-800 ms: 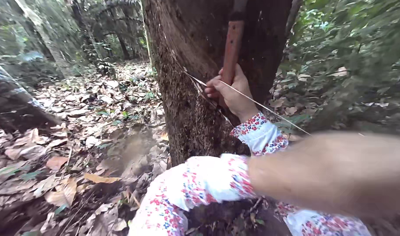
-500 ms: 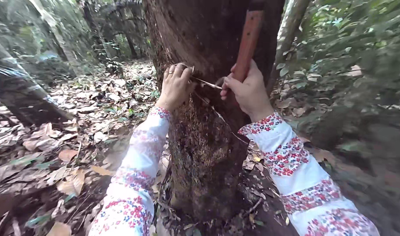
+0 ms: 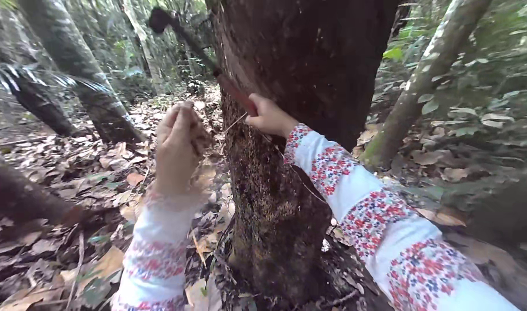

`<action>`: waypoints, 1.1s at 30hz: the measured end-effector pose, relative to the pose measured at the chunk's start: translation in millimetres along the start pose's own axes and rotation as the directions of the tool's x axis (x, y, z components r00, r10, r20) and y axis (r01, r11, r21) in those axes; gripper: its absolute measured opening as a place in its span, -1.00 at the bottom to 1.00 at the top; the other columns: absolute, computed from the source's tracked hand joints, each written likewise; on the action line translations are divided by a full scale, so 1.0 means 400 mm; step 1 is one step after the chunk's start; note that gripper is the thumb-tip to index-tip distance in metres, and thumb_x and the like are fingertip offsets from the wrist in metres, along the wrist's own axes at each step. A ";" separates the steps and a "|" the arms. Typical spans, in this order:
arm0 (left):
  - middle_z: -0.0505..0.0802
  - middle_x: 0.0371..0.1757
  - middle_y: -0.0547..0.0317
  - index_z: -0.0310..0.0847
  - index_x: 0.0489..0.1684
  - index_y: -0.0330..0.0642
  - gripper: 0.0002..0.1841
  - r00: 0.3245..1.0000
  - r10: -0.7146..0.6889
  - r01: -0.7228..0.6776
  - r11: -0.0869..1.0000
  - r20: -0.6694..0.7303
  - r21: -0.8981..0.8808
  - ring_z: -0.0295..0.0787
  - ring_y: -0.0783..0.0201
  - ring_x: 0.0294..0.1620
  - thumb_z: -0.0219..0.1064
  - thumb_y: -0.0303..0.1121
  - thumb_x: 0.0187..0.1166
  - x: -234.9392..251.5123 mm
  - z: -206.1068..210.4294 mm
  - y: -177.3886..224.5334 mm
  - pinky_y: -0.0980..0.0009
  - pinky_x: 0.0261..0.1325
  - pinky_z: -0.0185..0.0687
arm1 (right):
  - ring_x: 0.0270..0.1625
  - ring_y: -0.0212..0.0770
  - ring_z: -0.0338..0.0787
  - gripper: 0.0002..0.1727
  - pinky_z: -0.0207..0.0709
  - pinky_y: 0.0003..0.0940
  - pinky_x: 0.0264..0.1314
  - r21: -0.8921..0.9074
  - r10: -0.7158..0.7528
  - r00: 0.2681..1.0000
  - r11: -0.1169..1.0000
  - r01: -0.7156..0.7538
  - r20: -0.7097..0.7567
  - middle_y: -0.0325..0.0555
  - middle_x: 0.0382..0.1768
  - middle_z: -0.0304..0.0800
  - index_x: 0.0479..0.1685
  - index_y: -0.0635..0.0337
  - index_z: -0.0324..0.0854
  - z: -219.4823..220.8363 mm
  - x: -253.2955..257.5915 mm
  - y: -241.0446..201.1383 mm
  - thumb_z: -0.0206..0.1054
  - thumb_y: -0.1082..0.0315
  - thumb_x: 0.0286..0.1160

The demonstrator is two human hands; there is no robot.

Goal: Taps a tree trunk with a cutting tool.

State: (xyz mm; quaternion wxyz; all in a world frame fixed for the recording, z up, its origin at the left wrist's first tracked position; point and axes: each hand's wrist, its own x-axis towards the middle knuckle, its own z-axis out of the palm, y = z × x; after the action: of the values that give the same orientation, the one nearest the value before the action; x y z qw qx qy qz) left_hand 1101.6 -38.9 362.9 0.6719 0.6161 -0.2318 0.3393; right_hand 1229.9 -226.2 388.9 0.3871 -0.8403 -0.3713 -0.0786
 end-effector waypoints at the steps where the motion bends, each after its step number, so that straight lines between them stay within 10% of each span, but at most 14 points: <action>1: 0.62 -0.57 0.67 0.54 -0.24 0.21 -0.65 0.999 0.014 -0.014 1.000 -0.036 -0.009 0.44 0.69 -0.69 -0.18 -0.23 0.90 -0.027 -0.004 0.033 0.73 -0.61 0.44 | -0.13 0.04 0.71 -0.60 0.59 0.00 0.03 -0.046 -0.022 0.999 0.999 0.024 0.038 0.24 -0.13 0.69 0.27 0.45 0.45 0.006 0.011 0.000 0.38 0.51 0.49; 6: 0.76 -0.38 0.78 0.62 -0.11 0.25 -0.74 0.975 0.221 -0.201 0.931 -0.033 0.303 0.59 0.76 -0.50 -0.02 -0.29 0.86 -0.069 -0.067 0.070 0.72 -0.39 0.57 | -0.14 0.06 0.72 -0.69 0.57 0.04 0.01 -0.180 -0.021 0.993 0.983 0.042 0.113 0.17 -0.20 0.69 0.11 0.41 0.52 0.000 -0.044 -0.007 0.40 0.35 0.59; 9: 0.88 -0.12 0.00 0.70 0.03 -0.49 -0.75 0.981 0.120 -0.192 0.685 0.151 0.703 0.84 0.38 -0.17 0.17 -0.46 0.73 -0.048 -0.026 -0.038 0.35 0.07 0.79 | -0.16 0.11 0.74 -0.67 0.60 0.13 -0.02 -0.108 -0.016 0.999 0.994 0.020 0.032 0.22 -0.20 0.71 0.15 0.42 0.53 -0.021 -0.151 0.027 0.42 0.41 0.53; 14: 0.76 0.45 -0.27 0.74 0.30 -0.35 -0.67 0.947 0.039 -0.293 0.522 0.320 0.801 0.67 -0.27 0.51 0.29 -0.47 0.63 -0.046 0.182 -0.258 -0.30 0.55 0.42 | -0.35 -0.06 0.72 -0.71 0.66 -0.08 -0.22 0.075 0.055 0.996 0.996 -0.050 -0.074 0.14 -0.27 0.66 0.14 0.41 0.49 -0.060 -0.298 0.062 0.37 0.46 0.55; 21: 0.91 -0.22 -0.23 0.76 -0.25 -0.44 -0.79 0.907 0.241 -0.418 0.404 0.346 0.814 0.91 -0.20 -0.05 0.26 -0.44 0.62 -0.143 0.260 -0.290 -0.21 0.20 0.69 | -0.45 -0.33 0.74 -0.76 0.69 -0.37 -0.34 0.245 0.030 0.994 0.969 -0.003 -0.107 -0.07 -0.28 0.75 0.07 0.30 0.48 -0.115 -0.374 0.129 0.34 0.46 0.50; 27: 0.70 -0.56 -0.02 0.70 -0.32 -0.45 -0.65 0.981 -0.026 -0.146 0.561 0.194 0.815 0.67 0.13 -0.52 0.08 -0.36 0.74 -0.300 0.208 -0.144 0.14 -0.34 0.63 | -0.26 0.00 0.79 -0.65 0.69 -0.01 -0.11 0.115 -0.068 0.998 0.991 0.068 -0.009 0.22 -0.17 0.73 0.23 0.45 0.47 -0.086 -0.292 0.159 0.32 0.57 0.49; 31: 0.72 -0.60 0.03 0.71 -0.44 -0.38 -0.59 0.959 -0.167 -0.102 0.551 0.229 0.828 0.67 0.23 -0.57 0.07 -0.28 0.72 -0.446 0.142 -0.039 0.23 -0.41 0.64 | 0.30 0.16 0.74 -0.40 0.55 0.06 0.41 0.007 -0.096 0.984 0.995 0.096 0.153 0.33 0.35 0.66 0.58 0.46 0.37 -0.029 -0.218 0.141 0.33 0.59 0.48; 33: 0.66 -0.67 0.09 0.72 -0.49 -0.32 -0.62 0.921 -0.301 -0.063 0.510 0.246 0.858 0.61 0.23 -0.65 0.12 -0.26 0.65 -0.509 0.095 0.004 0.22 -0.51 0.57 | 0.30 0.19 0.73 -0.52 0.53 0.11 0.43 -0.093 -0.122 0.970 0.985 0.144 0.212 0.33 0.31 0.66 0.41 0.49 0.48 -0.003 -0.189 0.145 0.39 0.52 0.51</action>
State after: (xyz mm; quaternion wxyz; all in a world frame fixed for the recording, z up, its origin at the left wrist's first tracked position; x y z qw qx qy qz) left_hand 969.8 -111.2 220.5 0.2494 0.9314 -0.1120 0.2402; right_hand 1216.2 -294.3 323.8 0.2949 -0.8366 -0.4601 -0.0371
